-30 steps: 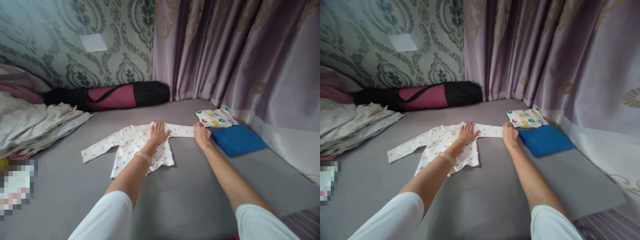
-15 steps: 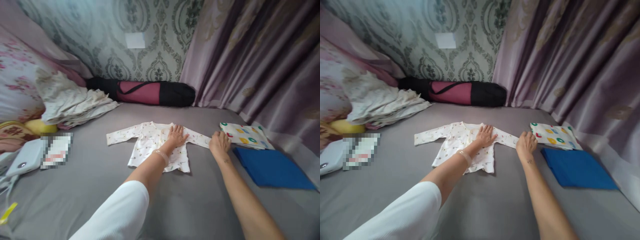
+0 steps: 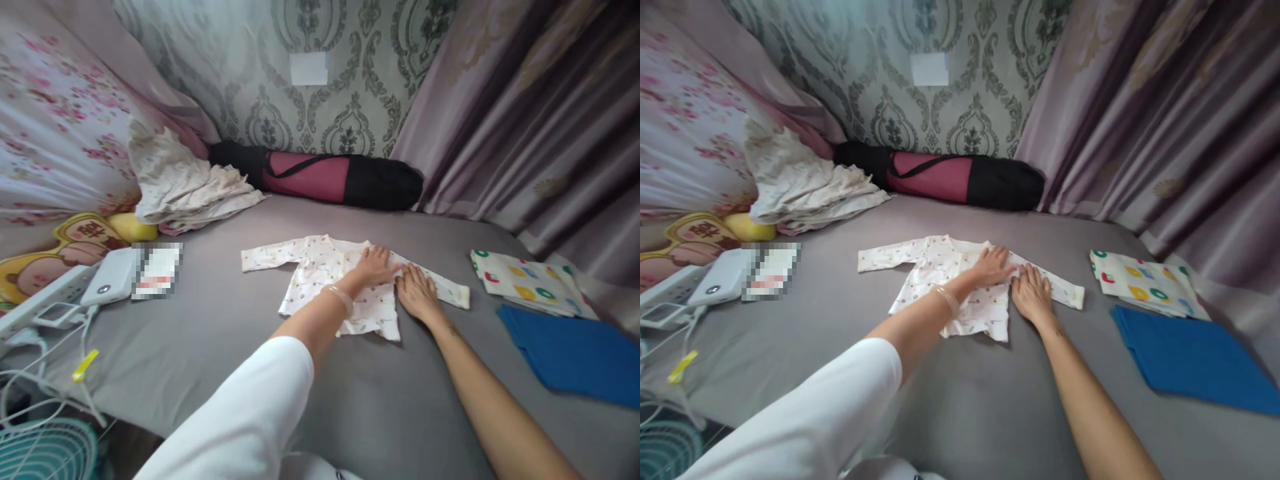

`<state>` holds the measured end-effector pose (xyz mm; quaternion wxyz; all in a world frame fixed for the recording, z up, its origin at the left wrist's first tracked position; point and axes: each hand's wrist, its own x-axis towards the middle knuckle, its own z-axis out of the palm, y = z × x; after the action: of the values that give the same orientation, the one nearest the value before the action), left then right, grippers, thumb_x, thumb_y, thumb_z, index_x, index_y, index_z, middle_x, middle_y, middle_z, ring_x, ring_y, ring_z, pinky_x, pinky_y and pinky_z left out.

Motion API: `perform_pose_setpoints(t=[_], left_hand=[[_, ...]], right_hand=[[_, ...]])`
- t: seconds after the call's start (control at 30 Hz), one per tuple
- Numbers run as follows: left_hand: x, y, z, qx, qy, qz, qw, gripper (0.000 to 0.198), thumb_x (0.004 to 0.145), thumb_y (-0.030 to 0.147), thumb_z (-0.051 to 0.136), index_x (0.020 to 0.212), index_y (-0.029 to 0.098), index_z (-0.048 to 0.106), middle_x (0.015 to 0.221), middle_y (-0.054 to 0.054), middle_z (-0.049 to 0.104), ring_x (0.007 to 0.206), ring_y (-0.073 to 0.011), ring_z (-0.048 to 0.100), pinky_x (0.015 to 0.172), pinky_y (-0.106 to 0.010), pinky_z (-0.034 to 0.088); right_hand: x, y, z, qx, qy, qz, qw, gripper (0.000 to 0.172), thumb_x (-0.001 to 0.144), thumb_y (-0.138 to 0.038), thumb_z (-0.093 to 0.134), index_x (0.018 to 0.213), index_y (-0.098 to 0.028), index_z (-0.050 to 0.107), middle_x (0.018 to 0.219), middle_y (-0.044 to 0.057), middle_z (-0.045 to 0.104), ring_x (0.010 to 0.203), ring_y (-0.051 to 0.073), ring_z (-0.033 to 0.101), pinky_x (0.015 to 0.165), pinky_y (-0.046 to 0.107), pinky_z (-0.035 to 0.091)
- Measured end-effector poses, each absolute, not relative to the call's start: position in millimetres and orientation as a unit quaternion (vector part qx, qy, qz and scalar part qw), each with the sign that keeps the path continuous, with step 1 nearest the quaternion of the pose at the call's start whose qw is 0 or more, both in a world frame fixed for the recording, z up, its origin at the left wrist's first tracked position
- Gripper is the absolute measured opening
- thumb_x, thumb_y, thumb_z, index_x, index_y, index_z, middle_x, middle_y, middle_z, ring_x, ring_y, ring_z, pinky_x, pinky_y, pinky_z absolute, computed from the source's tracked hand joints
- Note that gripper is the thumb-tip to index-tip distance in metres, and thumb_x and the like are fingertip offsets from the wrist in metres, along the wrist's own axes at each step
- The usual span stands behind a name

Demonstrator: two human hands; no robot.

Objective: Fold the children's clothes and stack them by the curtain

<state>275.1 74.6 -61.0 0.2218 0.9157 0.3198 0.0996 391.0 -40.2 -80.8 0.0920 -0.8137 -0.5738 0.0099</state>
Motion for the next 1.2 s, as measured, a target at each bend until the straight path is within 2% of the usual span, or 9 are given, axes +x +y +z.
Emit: perform_pose_setpoints(t=[0.1, 0.13, 0.23, 0.33, 0.47, 0.57, 0.8, 1.03, 1.2], left_hand=[[248, 81, -38, 0.898, 0.318, 0.11, 0.283, 0.063, 0.099, 0.046, 0.022, 0.145, 0.005, 0.032, 0.155, -0.021, 0.029, 0.144, -0.0258, 0.026, 0.116, -0.038, 0.024], [232, 81, -31, 0.9, 0.304, 0.123, 0.288, 0.063, 0.097, 0.047, 0.029, 0.145, 0.006, 0.033, 0.154, -0.02, 0.03, 0.143, -0.0255, 0.029, 0.115, -0.037, 0.027], [169, 77, -14, 0.903, 0.27, 0.171, 0.289, 0.056, 0.091, 0.044, 0.044, 0.138, 0.013, 0.043, 0.144, -0.017, 0.046, 0.13, -0.0242, 0.046, 0.107, -0.035, 0.037], [98, 66, -3, 0.886, 0.334, 0.167, 0.274, 0.046, 0.088, 0.046, 0.046, 0.119, 0.014, 0.057, 0.117, -0.015, 0.063, 0.101, -0.0223, 0.062, 0.083, -0.032, 0.048], [29, 47, -4, 0.856, 0.472, 0.097, 0.185, 0.032, 0.086, 0.044, 0.045, 0.085, 0.017, 0.063, 0.078, -0.006, 0.065, 0.072, -0.0187, 0.058, 0.064, -0.029, 0.041], [7, 35, -14, 0.807, 0.554, 0.092, 0.181, 0.03, 0.084, 0.043, 0.047, 0.076, 0.017, 0.061, 0.073, -0.005, 0.064, 0.067, -0.0182, 0.056, 0.061, -0.028, 0.037], [8, 18, -31, 0.789, 0.563, 0.114, 0.218, 0.033, 0.08, 0.045, 0.051, 0.068, 0.017, 0.062, 0.069, -0.007, 0.061, 0.077, -0.0215, 0.056, 0.068, -0.03, 0.041], [9, 9, -36, 0.786, 0.548, 0.167, 0.232, 0.03, 0.072, 0.046, 0.06, 0.066, 0.017, 0.067, 0.079, -0.007, 0.059, 0.082, -0.0219, 0.054, 0.075, -0.032, 0.044], [11, 5, -30, 0.738, 0.543, 0.2, 0.347, 0.036, 0.074, 0.054, 0.06, 0.067, 0.018, 0.058, 0.06, 0.001, 0.054, 0.059, -0.0142, 0.05, 0.056, -0.024, 0.037]], right_hand=[[391, -44, -68, -0.797, -0.568, 0.051, 0.198, 0.052, 0.094, -0.034, 0.032, 0.14, -0.013, 0.045, 0.148, 0.017, 0.042, 0.139, 0.028, 0.035, 0.113, 0.052, 0.026], [391, -48, -63, -0.788, -0.562, 0.052, 0.244, 0.05, 0.092, -0.032, 0.035, 0.136, -0.013, 0.048, 0.145, 0.017, 0.046, 0.136, 0.027, 0.04, 0.112, 0.048, 0.03], [380, -73, -44, -0.754, -0.565, 0.053, 0.331, 0.042, 0.087, -0.031, 0.044, 0.123, -0.014, 0.059, 0.128, 0.016, 0.061, 0.12, 0.025, 0.056, 0.102, 0.039, 0.041], [360, -102, -26, -0.744, -0.575, 0.144, 0.307, 0.029, 0.088, -0.034, 0.046, 0.101, -0.019, 0.067, 0.097, 0.008, 0.072, 0.089, 0.021, 0.066, 0.081, 0.031, 0.048], [336, -128, -17, -0.799, -0.547, 0.172, 0.183, 0.034, 0.089, -0.043, 0.046, 0.072, -0.02, 0.064, 0.073, 0.006, 0.069, 0.07, 0.019, 0.062, 0.062, 0.027, 0.039], [325, -133, -21, -0.824, -0.527, 0.155, 0.141, 0.031, 0.086, -0.046, 0.05, 0.075, -0.021, 0.064, 0.075, 0.005, 0.069, 0.07, 0.018, 0.06, 0.059, 0.026, 0.034], [316, -135, -32, -0.815, -0.536, 0.153, 0.158, 0.023, 0.086, -0.042, 0.051, 0.075, -0.023, 0.059, 0.075, 0.001, 0.067, 0.069, 0.017, 0.059, 0.06, 0.026, 0.034], [318, -132, -34, -0.806, -0.478, 0.207, 0.283, 0.02, 0.08, -0.042, 0.055, 0.074, -0.023, 0.056, 0.07, 0.0, 0.066, 0.065, 0.017, 0.062, 0.061, 0.028, 0.044], [319, -132, -37, -0.746, -0.343, 0.385, 0.421, 0.03, 0.075, -0.049, 0.059, 0.085, -0.023, 0.047, 0.065, -0.001, 0.064, 0.056, 0.017, 0.064, 0.05, 0.026, 0.048]])
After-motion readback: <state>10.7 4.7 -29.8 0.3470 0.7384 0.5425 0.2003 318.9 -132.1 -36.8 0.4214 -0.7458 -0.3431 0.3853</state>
